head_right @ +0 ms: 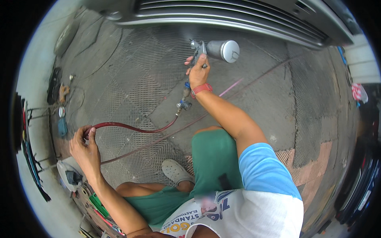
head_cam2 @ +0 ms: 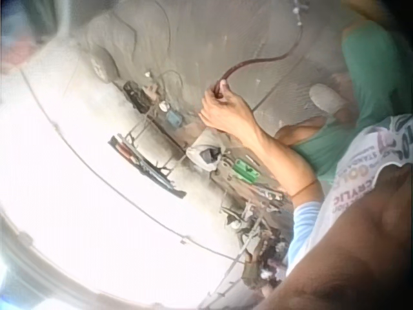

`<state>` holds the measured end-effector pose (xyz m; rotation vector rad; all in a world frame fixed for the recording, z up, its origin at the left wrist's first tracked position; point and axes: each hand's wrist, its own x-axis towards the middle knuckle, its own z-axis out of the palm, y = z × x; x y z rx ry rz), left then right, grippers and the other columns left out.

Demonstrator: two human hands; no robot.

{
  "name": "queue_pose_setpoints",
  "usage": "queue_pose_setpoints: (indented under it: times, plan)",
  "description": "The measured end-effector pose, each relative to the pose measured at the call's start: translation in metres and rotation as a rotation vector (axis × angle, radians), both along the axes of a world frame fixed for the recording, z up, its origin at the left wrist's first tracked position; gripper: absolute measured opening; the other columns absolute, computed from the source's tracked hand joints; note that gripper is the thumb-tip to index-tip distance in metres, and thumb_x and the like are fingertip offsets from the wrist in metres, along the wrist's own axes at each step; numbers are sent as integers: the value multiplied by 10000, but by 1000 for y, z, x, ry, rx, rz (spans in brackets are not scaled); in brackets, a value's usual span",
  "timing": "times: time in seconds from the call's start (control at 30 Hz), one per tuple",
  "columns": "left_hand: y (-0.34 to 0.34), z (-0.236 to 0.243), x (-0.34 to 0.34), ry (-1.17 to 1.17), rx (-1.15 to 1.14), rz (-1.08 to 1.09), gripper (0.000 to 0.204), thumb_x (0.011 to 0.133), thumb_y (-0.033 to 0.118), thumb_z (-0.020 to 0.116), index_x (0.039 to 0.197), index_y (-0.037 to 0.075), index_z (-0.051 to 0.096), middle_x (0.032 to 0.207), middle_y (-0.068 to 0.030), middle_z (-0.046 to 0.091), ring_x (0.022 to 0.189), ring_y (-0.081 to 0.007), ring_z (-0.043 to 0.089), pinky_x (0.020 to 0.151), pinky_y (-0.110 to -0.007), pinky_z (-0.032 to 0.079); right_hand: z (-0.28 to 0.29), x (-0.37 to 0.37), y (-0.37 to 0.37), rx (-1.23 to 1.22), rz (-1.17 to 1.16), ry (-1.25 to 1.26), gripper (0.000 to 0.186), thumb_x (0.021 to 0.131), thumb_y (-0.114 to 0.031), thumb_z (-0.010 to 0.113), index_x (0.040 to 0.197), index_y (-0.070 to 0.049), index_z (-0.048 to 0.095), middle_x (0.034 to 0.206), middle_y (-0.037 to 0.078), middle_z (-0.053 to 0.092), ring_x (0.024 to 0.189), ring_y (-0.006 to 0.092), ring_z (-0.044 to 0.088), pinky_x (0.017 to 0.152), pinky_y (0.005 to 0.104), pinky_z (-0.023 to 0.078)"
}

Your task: The person wipes a car bumper with a cloth, then uses a spray gun to apply paint to the bumper. The person moves around the bumper to cover different areas and later walks through the garage.

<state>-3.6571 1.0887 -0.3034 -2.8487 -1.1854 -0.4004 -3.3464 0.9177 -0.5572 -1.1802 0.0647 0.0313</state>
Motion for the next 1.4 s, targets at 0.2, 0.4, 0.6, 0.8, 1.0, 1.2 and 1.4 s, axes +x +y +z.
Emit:
queue_pose_setpoints:
  times: [0.2, 0.4, 0.6, 0.8, 1.0, 1.2, 1.4]
  plan:
    - [41, -8, -78, -146, 12, 181, 215, 946, 202, 759, 1124, 82, 747, 916, -73, 716, 859, -279, 586, 941, -421, 436, 3, -30, 153, 5, 124, 0, 519, 1139, -469, 429, 1298, -22, 639, 861, 65, 676, 707, 144, 659, 488, 277, 501]
    - [52, -7, -99, -96, 171, 184, 329, 956, 215, 764, 1264, 111, 715, 946, -65, 677, 876, -256, 574, 912, -402, 446, 11, -39, 288, -182, 122, -205, 579, 1100, -412, 522, 1529, -24, 542, 962, 190, 748, 841, 295, 733, 799, 407, 590]
    - [59, -13, -94, -151, 162, 203, 378, 956, 258, 751, 1307, 133, 689, 973, -61, 639, 943, -259, 598, 1087, -482, 391, 51, -25, 352, -546, 205, -557, 636, 1058, -486, 535, 1448, 10, 608, 1151, 343, 717, 1097, 519, 692, 957, 516, 564]
    - [67, -19, -71, -168, 111, 153, 359, 973, 287, 722, 1303, 151, 685, 1000, -53, 642, 1034, -260, 624, 1222, -560, 290, 78, -13, 330, -668, 213, -572, 666, 1063, -517, 518, 1482, -2, 574, 1115, 346, 721, 1057, 511, 707, 930, 519, 567]
    - [98, -30, -51, -261, 108, 199, 268, 979, 257, 711, 1230, 166, 732, 987, -32, 648, 1040, -252, 608, 1239, -587, 237, 35, -71, 236, -599, -98, -440, 592, 1115, -340, 500, 1576, 26, 433, 1370, 354, 632, 1211, 469, 671, 990, 496, 536]
    - [121, -41, -35, -356, 202, 279, 237, 1001, 274, 701, 1223, 208, 748, 958, 3, 635, 1031, -236, 599, 1244, -622, 202, 47, -95, 256, -515, -44, -320, 600, 1119, -348, 489, 1585, 25, 422, 1448, 352, 580, 1307, 468, 616, 1075, 463, 504]
    - [121, -45, -6, -421, 260, 276, 238, 1009, 344, 674, 1203, 234, 759, 1007, 9, 655, 1077, -240, 605, 1222, -658, 217, 99, -51, 303, -459, 363, -431, 585, 1107, -406, 524, 1546, -19, 516, 1077, 295, 753, 948, 388, 765, 845, 454, 571]
